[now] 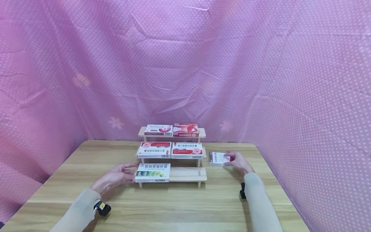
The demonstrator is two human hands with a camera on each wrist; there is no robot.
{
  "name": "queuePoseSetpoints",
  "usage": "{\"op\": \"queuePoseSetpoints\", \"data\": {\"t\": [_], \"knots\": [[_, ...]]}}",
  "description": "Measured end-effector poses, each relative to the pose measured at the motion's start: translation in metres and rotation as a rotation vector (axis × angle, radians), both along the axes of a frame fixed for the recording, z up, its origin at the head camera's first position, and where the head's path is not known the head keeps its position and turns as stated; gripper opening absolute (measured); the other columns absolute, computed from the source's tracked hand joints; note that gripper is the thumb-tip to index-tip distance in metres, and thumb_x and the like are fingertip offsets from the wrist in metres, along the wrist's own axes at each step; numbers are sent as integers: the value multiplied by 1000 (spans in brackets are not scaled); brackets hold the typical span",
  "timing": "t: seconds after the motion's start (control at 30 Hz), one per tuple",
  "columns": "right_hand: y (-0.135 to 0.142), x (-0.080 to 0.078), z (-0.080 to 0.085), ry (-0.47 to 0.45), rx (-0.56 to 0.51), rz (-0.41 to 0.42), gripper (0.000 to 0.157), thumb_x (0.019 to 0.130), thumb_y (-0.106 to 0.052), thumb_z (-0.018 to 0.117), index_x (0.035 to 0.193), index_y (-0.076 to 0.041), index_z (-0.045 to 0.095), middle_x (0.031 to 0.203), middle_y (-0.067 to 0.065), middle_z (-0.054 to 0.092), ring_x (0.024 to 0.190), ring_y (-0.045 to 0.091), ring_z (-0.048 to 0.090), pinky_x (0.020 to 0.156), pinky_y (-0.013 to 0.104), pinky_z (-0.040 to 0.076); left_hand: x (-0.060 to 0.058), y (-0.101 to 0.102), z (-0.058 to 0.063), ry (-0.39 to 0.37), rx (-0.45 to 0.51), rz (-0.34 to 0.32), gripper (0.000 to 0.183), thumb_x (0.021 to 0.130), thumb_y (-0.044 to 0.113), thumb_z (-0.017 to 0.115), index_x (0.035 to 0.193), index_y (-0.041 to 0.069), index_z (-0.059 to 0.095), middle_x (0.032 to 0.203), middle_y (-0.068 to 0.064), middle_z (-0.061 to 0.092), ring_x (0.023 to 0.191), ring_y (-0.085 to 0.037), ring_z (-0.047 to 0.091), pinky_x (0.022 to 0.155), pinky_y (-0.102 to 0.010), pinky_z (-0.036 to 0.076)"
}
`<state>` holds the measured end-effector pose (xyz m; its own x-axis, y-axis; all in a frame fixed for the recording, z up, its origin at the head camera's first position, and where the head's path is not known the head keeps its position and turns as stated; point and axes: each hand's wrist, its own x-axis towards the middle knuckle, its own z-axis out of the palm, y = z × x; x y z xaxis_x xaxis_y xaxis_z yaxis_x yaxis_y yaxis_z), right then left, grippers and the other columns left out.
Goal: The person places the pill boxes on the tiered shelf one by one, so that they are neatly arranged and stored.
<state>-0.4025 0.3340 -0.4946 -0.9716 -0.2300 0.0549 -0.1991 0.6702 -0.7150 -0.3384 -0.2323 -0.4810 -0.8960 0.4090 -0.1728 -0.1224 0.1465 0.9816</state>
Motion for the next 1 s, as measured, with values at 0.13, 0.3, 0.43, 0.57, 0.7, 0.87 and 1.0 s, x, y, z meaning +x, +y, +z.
{"op": "queuePoseSetpoints", "data": {"t": [0.13,0.3,0.43,0.57,0.7,0.87,1.0], "knots": [[3,2,-2,-33,16,4,58,79,-11,77,132,3,57,155,27,28,142,54,17,111,75,8,0,2,2,-6,1,-16,78,83,-9,62,151,-7,22,126,-30,54,102,-26,65,95,-40,56],[4,8,-2,-100,18,-28,58,79,-9,76,134,-4,57,158,23,25,142,53,18,111,74,13,1,1,2,-3,-15,-25,81,81,-12,62,151,-6,22,126,-30,55,101,-25,66,95,-40,56],[2,14,1,-113,8,-27,58,79,-7,75,134,-3,57,158,24,25,138,54,24,110,72,22,1,1,0,3,-13,-4,80,80,-14,60,151,-6,23,125,-30,54,101,-25,66,95,-41,56],[2,21,3,-106,9,-14,58,78,-8,77,133,-3,58,157,25,27,137,54,28,111,70,25,0,-1,-2,-6,-7,18,80,79,-17,58,150,-7,24,124,-30,55,99,-25,66,94,-40,57],[3,27,4,-71,28,5,58,77,-9,77,132,-4,60,156,25,28,136,57,29,110,71,24,-1,-1,-2,-14,2,19,80,79,-16,58,150,-7,23,124,-30,55,99,-25,66,94,-39,57],[5,29,4,-38,37,26,58,76,-13,79,131,-5,61,154,25,34,134,56,34,111,68,28,0,0,0,0,-15,17,81,78,-16,60,150,-7,25,122,-28,57,98,-24,66,93,-38,57],[4,31,4,-50,17,15,59,75,-15,81,130,-6,62,152,22,38,136,52,34,113,63,30,0,0,-1,8,-27,20,81,76,-19,57,150,-8,25,121,-28,57,98,-24,66,93,-38,57]]}}
